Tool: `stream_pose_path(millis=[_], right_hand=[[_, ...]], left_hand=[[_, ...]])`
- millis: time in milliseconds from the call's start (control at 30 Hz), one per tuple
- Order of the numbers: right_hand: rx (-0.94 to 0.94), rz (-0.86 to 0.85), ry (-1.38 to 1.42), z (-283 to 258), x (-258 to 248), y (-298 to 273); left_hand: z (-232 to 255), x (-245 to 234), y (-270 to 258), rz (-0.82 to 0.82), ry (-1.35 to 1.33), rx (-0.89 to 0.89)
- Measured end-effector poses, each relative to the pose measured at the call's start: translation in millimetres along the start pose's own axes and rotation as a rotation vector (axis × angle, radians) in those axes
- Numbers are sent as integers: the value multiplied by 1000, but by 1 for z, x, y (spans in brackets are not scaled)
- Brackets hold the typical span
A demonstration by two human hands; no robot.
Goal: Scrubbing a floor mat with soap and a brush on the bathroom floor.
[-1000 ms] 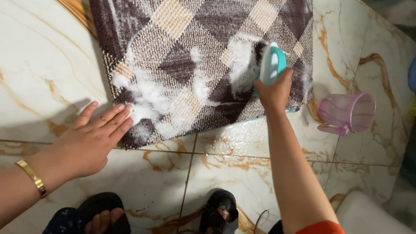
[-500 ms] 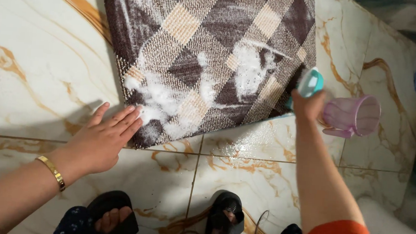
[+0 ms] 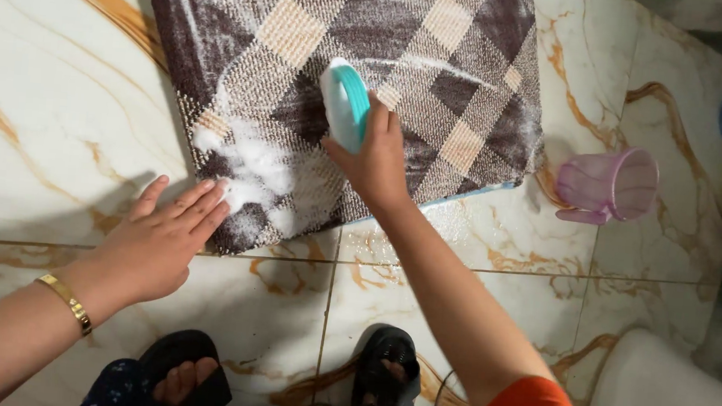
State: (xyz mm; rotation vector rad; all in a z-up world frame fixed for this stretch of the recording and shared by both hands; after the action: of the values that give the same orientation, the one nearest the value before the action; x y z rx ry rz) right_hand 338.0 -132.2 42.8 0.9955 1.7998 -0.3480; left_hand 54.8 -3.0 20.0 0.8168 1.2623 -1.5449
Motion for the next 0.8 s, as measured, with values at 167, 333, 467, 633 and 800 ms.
stream_pose_path(millis=[167,333,467,633,800], right_hand=[[-89,-16,-119,140,-45,15],[129,275,-379,278,-104,14],[367,254,-51,138,-52,6],[-373,-41,237,-107,-9,-48],[-157,19,-84,75,-5,-14]], left_hand=[[-1,-1,-2,-16,-12,-17],[-1,-1,-2,-1,-30,-22],[-1,1,0,4,-3,-17],[-1,2,-1,20,-71,-8],[-5,7,-5,57,-93,-29]])
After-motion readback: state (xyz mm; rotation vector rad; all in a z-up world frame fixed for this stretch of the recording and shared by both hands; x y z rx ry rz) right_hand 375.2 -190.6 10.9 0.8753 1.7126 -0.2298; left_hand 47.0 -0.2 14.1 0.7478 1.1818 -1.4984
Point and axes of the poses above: each hand's wrist, its own y-axis towards the middle knuckle, its own x-axis out of the palm, z = x × y, the point moved 4 cm from there along y, towards the middle knuckle, and after that the axes turned 11 degrees about z, right-handed, at the moved point
